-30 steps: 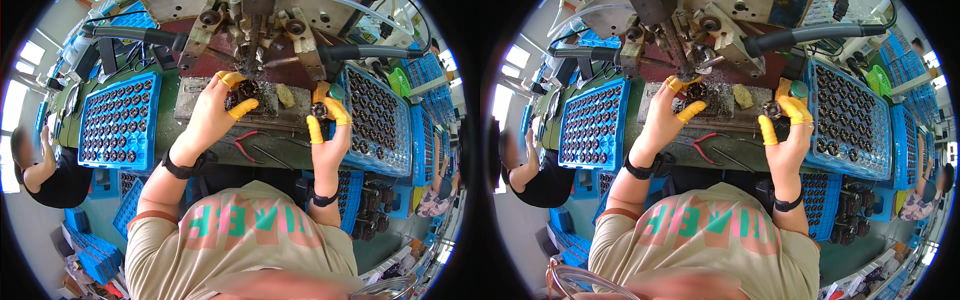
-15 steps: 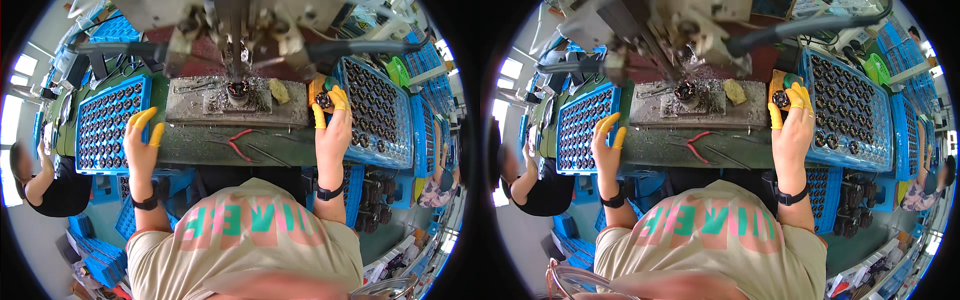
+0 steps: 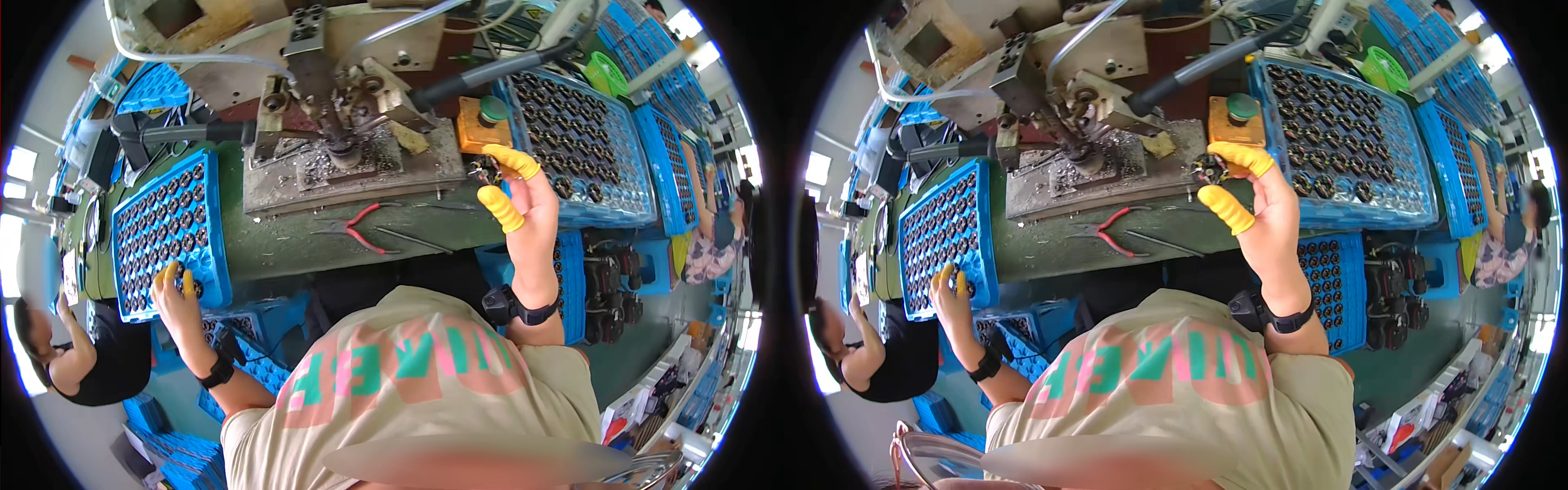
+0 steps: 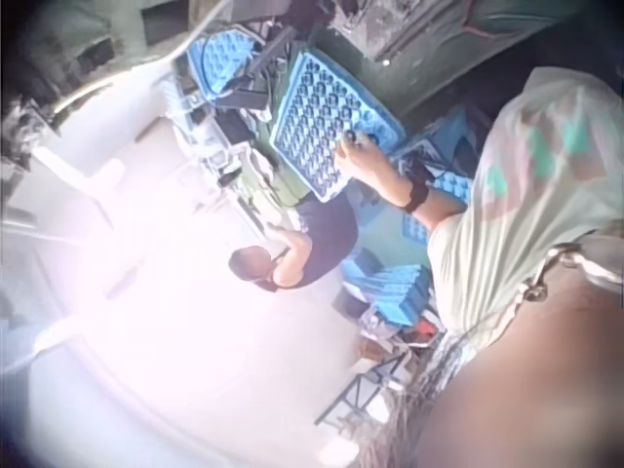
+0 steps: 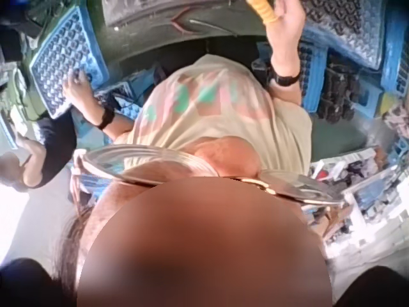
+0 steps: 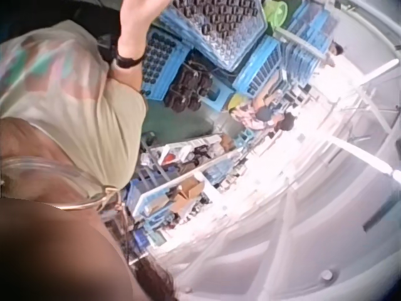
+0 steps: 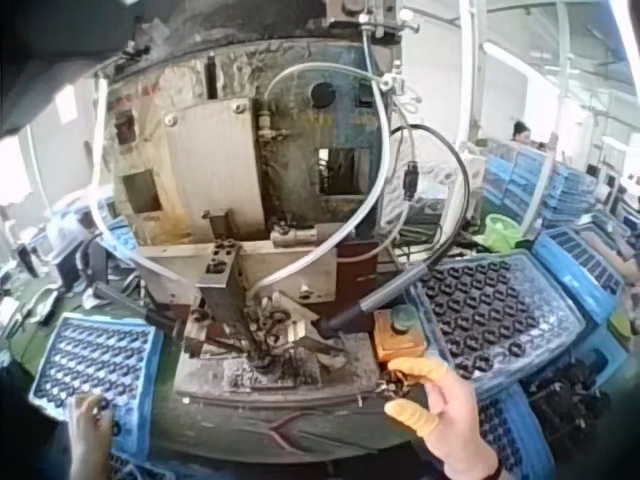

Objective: Assembling small electronic components using a crimping or press machine on an assembly line.

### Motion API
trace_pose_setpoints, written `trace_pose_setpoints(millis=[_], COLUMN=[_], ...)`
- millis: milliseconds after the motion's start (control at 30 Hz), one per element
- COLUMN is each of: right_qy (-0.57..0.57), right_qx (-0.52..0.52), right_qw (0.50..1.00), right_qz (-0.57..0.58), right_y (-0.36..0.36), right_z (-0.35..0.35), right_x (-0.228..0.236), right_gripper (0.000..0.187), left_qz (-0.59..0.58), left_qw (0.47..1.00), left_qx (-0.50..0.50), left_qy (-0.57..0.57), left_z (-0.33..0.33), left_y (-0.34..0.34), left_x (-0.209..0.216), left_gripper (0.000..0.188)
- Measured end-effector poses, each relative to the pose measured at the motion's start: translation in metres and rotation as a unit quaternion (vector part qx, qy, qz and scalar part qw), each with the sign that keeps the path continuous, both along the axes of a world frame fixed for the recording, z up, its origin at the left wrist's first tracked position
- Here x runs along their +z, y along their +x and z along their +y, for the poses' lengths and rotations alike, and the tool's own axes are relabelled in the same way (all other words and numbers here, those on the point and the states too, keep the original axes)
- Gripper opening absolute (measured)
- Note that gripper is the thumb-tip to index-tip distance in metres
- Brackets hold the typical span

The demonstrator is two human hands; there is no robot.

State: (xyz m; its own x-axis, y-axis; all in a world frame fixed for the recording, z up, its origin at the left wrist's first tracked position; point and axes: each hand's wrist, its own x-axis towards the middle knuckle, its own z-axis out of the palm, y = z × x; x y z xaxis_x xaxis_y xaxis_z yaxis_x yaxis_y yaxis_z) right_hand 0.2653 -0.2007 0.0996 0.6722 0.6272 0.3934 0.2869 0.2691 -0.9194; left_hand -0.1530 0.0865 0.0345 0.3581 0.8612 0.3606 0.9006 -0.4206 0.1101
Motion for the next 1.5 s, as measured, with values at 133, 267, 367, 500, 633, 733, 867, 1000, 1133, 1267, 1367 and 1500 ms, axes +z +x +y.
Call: trace_pose_setpoints(millis=[133,267,367,500,633,733,867,1000,1133,1267,1367,1500], right_qy=[0.020,0.033,0.020,-0.002,-0.039,-0.153,-0.356,-0.562,-0.626,-0.677,-0.700,-0.692], right_qx=[0.031,0.045,0.032,-0.066,-0.280,-0.417,-0.464,-0.467,-0.469,-0.478,-0.462,-0.450], right_qw=[0.999,0.998,0.999,0.998,0.959,0.895,0.811,0.683,0.620,0.553,0.537,0.558], right_qz=[0.034,0.033,0.036,-0.006,-0.007,-0.045,-0.031,-0.020,0.056,0.089,0.095,0.085], right_y=[-0.005,-0.009,-0.011,0.002,0.061,0.109,0.141,0.093,0.051,0.033,0.025,0.018], right_z=[-0.011,-0.022,-0.035,-0.073,-0.164,-0.259,-0.382,-0.412,-0.448,-0.446,-0.440,-0.452], right_x=[0.003,0.003,0.008,0.023,0.018,-0.030,-0.170,-0.253,-0.295,-0.303,-0.298,-0.321], right_gripper=[0.051,0.052,0.051,0.050,0.044,0.039,0.037,0.044,0.045,0.042,0.039,0.038], left_qz=[0.020,0.008,-0.009,0.011,0.015,0.043,0.087,0.107,0.117,0.149,0.168,0.163], left_qw=[1.000,0.999,0.999,0.997,0.998,0.998,0.993,0.991,0.991,0.987,0.984,0.985], left_qx=[0.008,-0.017,-0.035,-0.061,-0.033,-0.034,0.015,0.038,-0.001,0.026,0.019,0.006], left_qy=[-0.010,-0.028,-0.031,-0.042,-0.051,-0.034,-0.073,-0.065,-0.064,-0.061,-0.050,-0.057], left_z=[-0.006,-0.001,0.007,0.017,0.020,0.027,0.052,0.048,0.068,0.071,0.075,0.080], left_y=[-0.007,-0.012,-0.016,-0.023,-0.032,-0.023,-0.042,-0.046,-0.035,-0.038,-0.040,-0.035], left_x=[-0.007,-0.006,-0.007,-0.013,-0.006,-0.006,-0.021,-0.014,-0.015,-0.013,-0.014,-0.016], left_gripper=[0.035,0.033,0.032,0.034,0.037,0.038,0.041,0.042,0.042,0.044,0.043,0.042])
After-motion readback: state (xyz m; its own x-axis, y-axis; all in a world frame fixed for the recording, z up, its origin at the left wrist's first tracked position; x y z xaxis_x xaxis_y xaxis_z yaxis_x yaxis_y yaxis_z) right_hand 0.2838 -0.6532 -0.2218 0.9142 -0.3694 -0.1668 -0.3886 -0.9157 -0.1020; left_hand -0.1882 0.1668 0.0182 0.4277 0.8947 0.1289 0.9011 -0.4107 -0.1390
